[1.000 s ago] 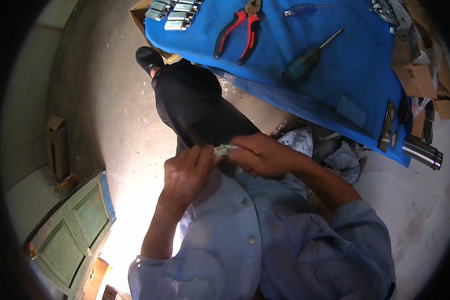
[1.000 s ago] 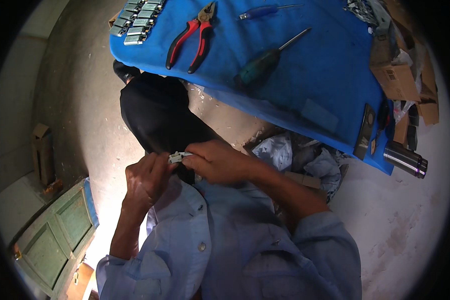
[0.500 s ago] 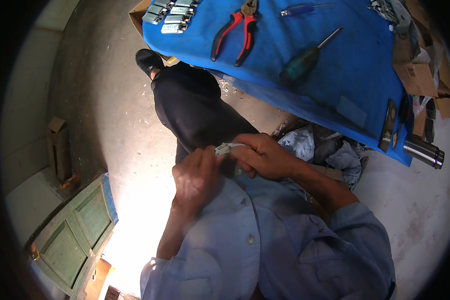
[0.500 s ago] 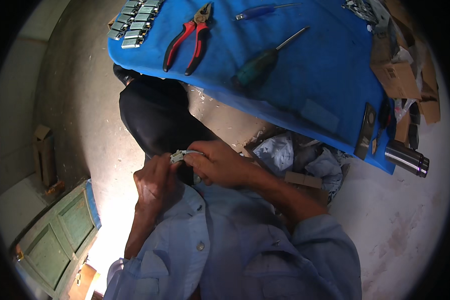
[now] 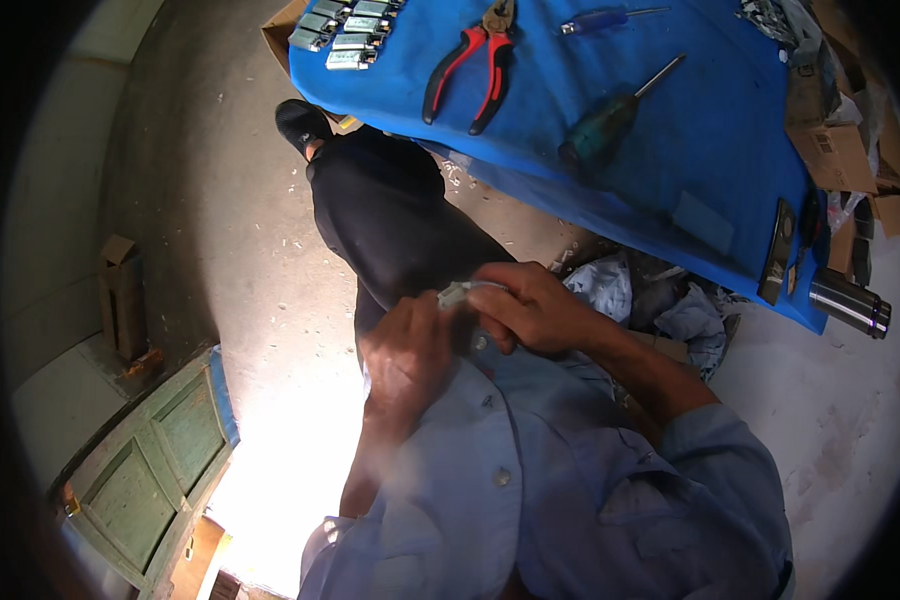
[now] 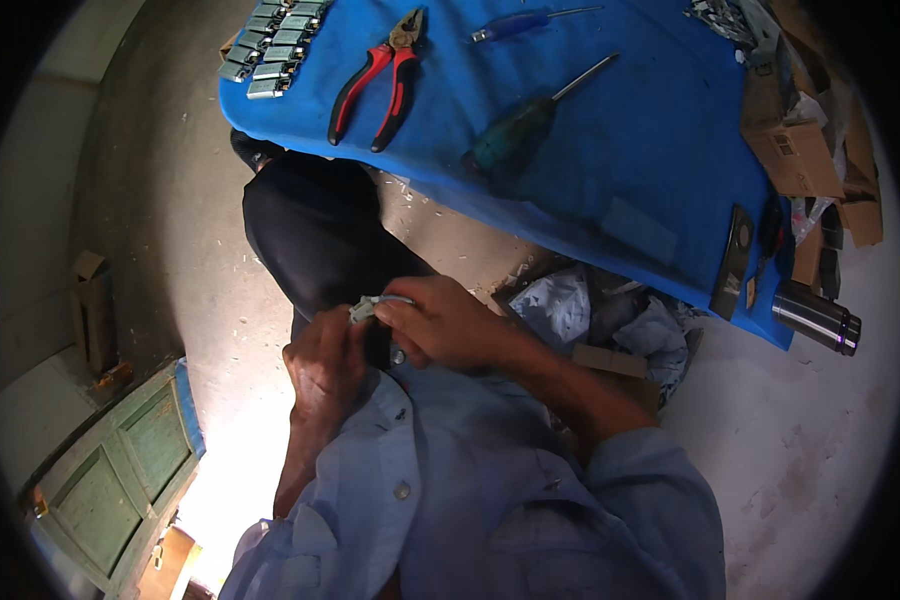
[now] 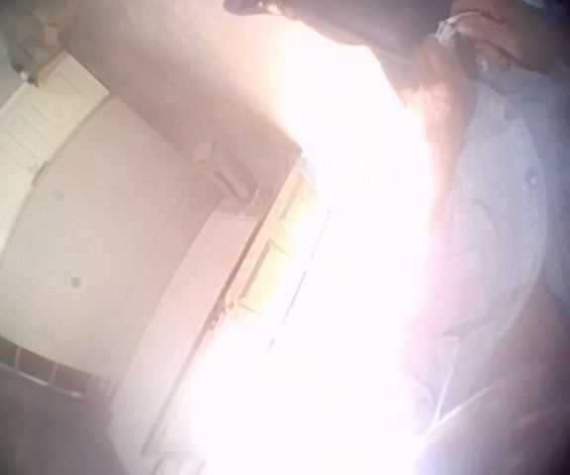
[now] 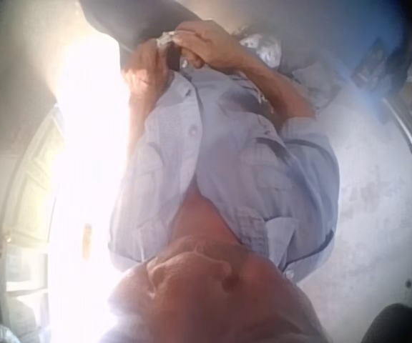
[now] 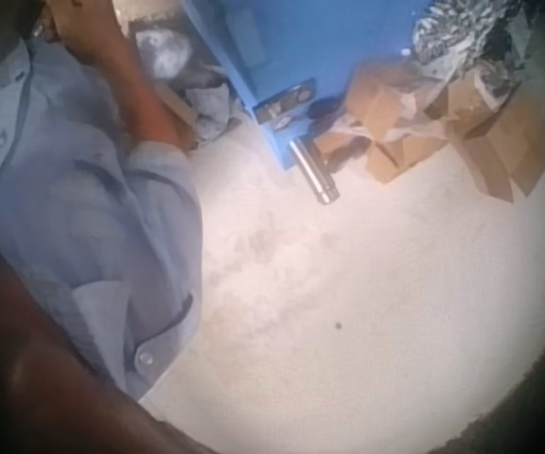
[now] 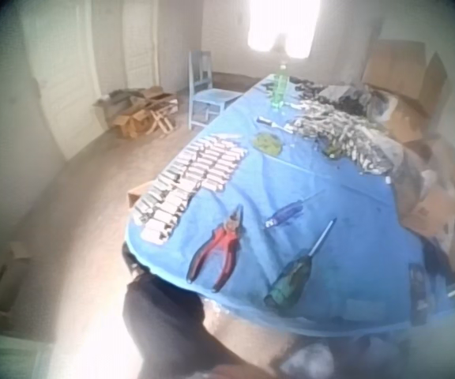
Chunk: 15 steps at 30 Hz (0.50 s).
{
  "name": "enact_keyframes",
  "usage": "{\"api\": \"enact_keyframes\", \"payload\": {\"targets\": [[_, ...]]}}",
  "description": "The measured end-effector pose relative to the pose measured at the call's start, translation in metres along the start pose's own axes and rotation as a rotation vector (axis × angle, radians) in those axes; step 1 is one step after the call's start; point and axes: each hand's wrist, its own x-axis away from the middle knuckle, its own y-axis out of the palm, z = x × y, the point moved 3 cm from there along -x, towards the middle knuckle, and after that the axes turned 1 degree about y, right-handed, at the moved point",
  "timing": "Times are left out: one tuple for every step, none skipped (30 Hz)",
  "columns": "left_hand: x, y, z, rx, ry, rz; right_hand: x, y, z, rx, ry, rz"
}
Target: The person picks up an electronic component and uses a screwdriver to secure a piece onto it, then attaches a smaller cylindrical part by hand.
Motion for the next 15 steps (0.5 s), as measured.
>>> {"api": "enact_keyframes", "payload": {"targets": [[-0.002,-0.003,0.002,-0.010,0.046,-0.037,0.001,-0.002,0.001,0.061,0.014,-0.012],[-0.005,-0.010,0.004,-0.021,0.089,-0.073,0.002,-0.004,0.003,0.124,0.029,-0.026],[-0.007,-0.016,0.005,-0.033,0.133,-0.109,0.004,-0.005,0.003,0.121,0.035,-0.061],[-0.009,-0.020,0.005,-0.045,0.184,-0.121,0.005,-0.006,0.001,0.118,0.041,-0.096],[-0.012,-0.025,0.003,-0.057,0.237,-0.135,0.006,-0.007,-0.001,0.112,0.047,-0.129],[-0.014,-0.029,0.002,-0.070,0.291,-0.150,0.005,-0.007,-0.006,0.127,0.066,-0.192],[-0.017,-0.033,0.002,-0.101,0.342,-0.168,0.003,-0.008,-0.013,0.142,0.084,-0.256],[-0.020,-0.037,0.004,-0.130,0.395,-0.186,0.003,-0.009,-0.020,0.158,0.104,-0.316],[-0.022,-0.040,0.005,-0.158,0.448,-0.203,0.003,-0.008,-0.026,0.164,0.140,-0.344],[-0.023,-0.042,0.006,-0.177,0.491,-0.215,0.002,-0.006,-0.031,0.170,0.177,-0.371],[-0.024,-0.043,0.006,-0.181,0.502,-0.221,0.001,-0.005,-0.033,0.177,0.212,-0.401],[-0.024,-0.044,0.006,-0.184,0.514,-0.227,-0.001,-0.005,-0.034,0.248,0.168,-0.408],[-0.025,-0.045,0.006,-0.188,0.525,-0.232,-0.003,-0.005,-0.034,0.320,0.124,-0.414],[-0.024,-0.046,0.007,-0.193,0.524,-0.236,-0.005,-0.004,-0.034,0.391,0.081,-0.426],[-0.024,-0.047,0.008,-0.199,0.523,-0.240,-0.005,-0.003,-0.036,0.513,0.040,-0.410]]}}
